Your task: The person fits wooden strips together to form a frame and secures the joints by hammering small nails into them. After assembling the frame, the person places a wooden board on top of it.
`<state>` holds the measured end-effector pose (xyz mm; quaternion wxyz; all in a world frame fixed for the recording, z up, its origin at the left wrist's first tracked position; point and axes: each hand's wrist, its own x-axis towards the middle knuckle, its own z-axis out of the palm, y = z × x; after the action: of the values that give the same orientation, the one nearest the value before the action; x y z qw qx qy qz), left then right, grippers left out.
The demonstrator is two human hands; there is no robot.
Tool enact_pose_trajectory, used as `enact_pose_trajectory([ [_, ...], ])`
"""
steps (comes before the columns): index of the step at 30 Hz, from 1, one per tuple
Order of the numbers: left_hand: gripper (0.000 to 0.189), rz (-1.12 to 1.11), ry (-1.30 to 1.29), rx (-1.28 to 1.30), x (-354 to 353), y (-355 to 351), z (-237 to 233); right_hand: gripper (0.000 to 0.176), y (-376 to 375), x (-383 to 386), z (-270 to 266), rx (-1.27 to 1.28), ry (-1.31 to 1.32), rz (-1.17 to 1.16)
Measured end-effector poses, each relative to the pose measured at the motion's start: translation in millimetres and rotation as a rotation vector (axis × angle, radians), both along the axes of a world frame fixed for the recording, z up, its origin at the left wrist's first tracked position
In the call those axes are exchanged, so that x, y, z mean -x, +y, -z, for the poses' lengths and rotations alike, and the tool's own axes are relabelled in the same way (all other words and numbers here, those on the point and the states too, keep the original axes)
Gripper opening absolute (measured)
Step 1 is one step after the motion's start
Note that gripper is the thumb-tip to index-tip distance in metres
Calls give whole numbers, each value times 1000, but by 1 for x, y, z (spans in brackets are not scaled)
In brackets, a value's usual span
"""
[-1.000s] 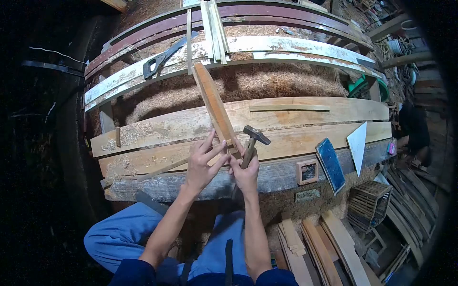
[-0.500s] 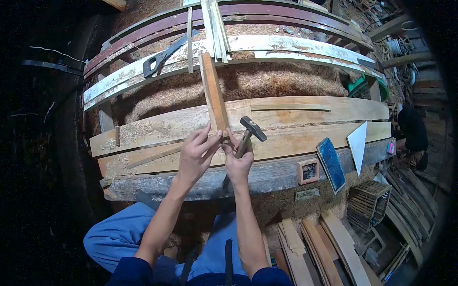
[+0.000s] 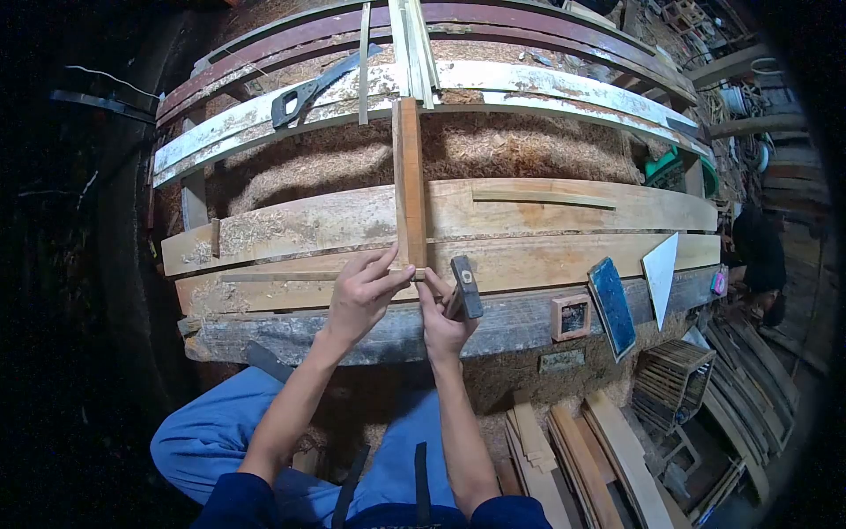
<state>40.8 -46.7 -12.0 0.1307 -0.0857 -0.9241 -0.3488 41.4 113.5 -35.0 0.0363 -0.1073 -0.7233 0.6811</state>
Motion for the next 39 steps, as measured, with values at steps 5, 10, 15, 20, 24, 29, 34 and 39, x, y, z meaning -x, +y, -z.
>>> enact_pose_trajectory([
  [5,40,30,34,-18,-1,-5,7,20,-7,-2,-1,-79,32,10],
  [10,37,-1,19,-30,-2,3,5,19,-5,-2,-3,-65,15,26],
  [15,28,-25,27,-82,-2,1,2,19,-3,-4,2,-151,9,-2],
  [20,26,-48,57,-42,-1,5,-7,19,-6,-4,1,-30,11,47],
  [24,30,-46,62,2,-1,7,-5,19,-8,-2,0,52,37,66],
  [29,26,-26,77,16,1,12,-2,17,-4,2,-6,54,32,62],
  [34,28,-24,74,52,1,17,-6,25,1,3,-6,8,-3,32],
  [39,29,-93,75,-6,0,20,-8,21,-9,2,-5,176,-17,138],
])
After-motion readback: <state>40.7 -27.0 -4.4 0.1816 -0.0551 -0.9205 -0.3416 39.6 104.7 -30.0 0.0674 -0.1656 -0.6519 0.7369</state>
